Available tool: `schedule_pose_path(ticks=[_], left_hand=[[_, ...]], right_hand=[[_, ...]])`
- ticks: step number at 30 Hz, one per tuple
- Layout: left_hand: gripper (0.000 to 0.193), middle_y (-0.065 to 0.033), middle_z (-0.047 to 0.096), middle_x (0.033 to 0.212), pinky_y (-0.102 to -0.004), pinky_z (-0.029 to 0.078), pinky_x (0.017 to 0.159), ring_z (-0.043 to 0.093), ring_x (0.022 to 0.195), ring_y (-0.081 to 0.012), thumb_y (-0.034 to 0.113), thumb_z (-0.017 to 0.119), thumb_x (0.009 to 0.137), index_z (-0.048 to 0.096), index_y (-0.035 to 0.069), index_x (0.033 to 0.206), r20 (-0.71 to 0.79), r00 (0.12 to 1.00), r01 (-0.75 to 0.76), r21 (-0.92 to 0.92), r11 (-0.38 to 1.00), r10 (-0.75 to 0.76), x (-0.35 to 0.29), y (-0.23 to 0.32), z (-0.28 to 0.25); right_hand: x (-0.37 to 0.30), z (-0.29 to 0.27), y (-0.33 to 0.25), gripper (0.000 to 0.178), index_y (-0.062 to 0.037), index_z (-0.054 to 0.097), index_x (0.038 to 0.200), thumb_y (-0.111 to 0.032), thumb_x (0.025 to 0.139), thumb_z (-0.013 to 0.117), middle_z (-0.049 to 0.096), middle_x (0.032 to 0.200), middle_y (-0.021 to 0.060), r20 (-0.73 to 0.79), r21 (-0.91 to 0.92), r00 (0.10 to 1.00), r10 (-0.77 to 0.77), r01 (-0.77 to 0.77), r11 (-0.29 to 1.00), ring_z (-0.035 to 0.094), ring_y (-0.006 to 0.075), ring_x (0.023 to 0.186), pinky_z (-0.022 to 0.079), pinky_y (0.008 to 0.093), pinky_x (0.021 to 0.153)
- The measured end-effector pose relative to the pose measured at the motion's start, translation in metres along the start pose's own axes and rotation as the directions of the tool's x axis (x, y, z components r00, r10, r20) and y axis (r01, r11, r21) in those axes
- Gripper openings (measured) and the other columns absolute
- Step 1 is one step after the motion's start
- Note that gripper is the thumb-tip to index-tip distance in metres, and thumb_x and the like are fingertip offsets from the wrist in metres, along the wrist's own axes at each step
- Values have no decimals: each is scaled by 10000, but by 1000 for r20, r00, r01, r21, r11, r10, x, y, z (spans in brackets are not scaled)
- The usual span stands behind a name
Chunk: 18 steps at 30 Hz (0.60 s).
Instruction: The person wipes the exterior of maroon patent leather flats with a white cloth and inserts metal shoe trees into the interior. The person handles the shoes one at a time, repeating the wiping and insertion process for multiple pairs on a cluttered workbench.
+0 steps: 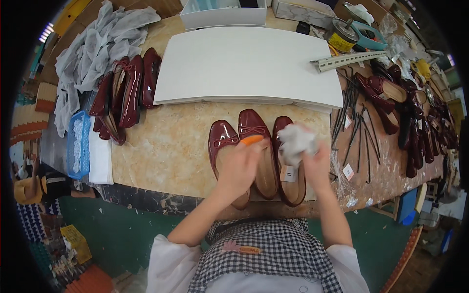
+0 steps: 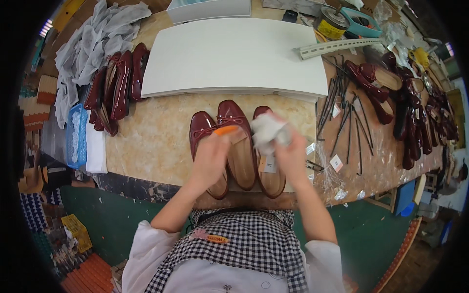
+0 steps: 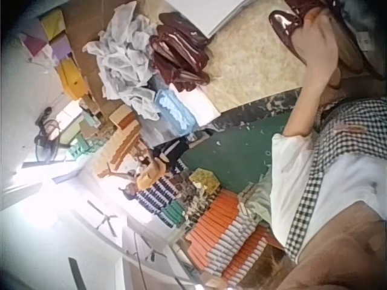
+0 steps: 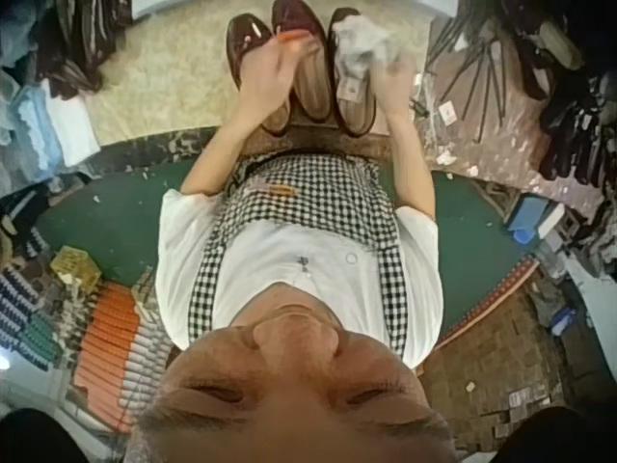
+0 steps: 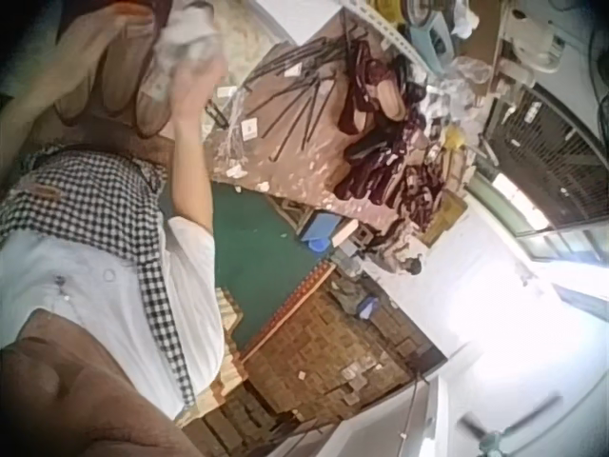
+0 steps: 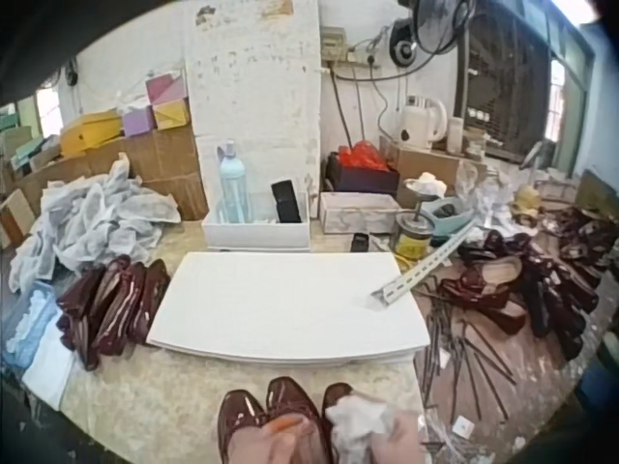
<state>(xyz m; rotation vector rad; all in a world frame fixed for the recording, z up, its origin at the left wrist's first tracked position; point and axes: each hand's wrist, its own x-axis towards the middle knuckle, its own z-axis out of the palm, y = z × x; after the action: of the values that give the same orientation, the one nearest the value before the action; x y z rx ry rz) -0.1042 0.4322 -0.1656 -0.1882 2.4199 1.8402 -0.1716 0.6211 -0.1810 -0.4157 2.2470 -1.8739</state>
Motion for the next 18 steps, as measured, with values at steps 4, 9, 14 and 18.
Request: schedule_pose_path(ticks=[4, 9, 14, 18], left_hand=[[623, -250, 586, 1174, -485, 279, 1082, 505, 1199, -355, 459, 526, 890, 592, -115, 1123, 114, 953, -251, 815, 523, 281, -8, -35, 40], [651, -254, 587, 1140, -476, 250, 1092, 490, 1189, -360, 501, 559, 849, 611, -97, 1100, 243, 945, -325, 771, 548, 218, -50, -28, 58], [651, -271, 573, 1167, -456, 265, 1076, 515, 1134, -351, 504, 590, 829, 629, -100, 1068, 337, 936, -333, 748, 574, 104, -48, -24, 59], [655, -294, 558, 1193, -447, 292, 1056, 545, 1087, -349, 514, 595, 821, 644, -109, 1020, 277, 936, -349, 804, 481, 217, -55, -30, 61]], right_hand=[[16, 19, -7, 429, -39, 639, 1145, -28, 721, 703, 612, 1127, 93, 134, 96, 965, 227, -241, 966, 604, 231, 1020, 499, 345, 853], [12, 57, 13, 372, -57, 660, 1070, -52, 698, 655, 499, 878, 82, 373, -727, 884, -281, 467, 503, 537, 265, 830, 468, 374, 735], [31, 81, 29, 388, -12, 644, 1102, -96, 723, 649, 522, 942, 119, 455, -740, 858, -240, 514, 434, 543, 291, 884, 473, 376, 738], [37, 43, 15, 550, 27, 556, 1228, -173, 742, 719, 521, 1072, 173, 403, -464, 911, -86, 284, 839, 521, 336, 1024, 465, 391, 859]])
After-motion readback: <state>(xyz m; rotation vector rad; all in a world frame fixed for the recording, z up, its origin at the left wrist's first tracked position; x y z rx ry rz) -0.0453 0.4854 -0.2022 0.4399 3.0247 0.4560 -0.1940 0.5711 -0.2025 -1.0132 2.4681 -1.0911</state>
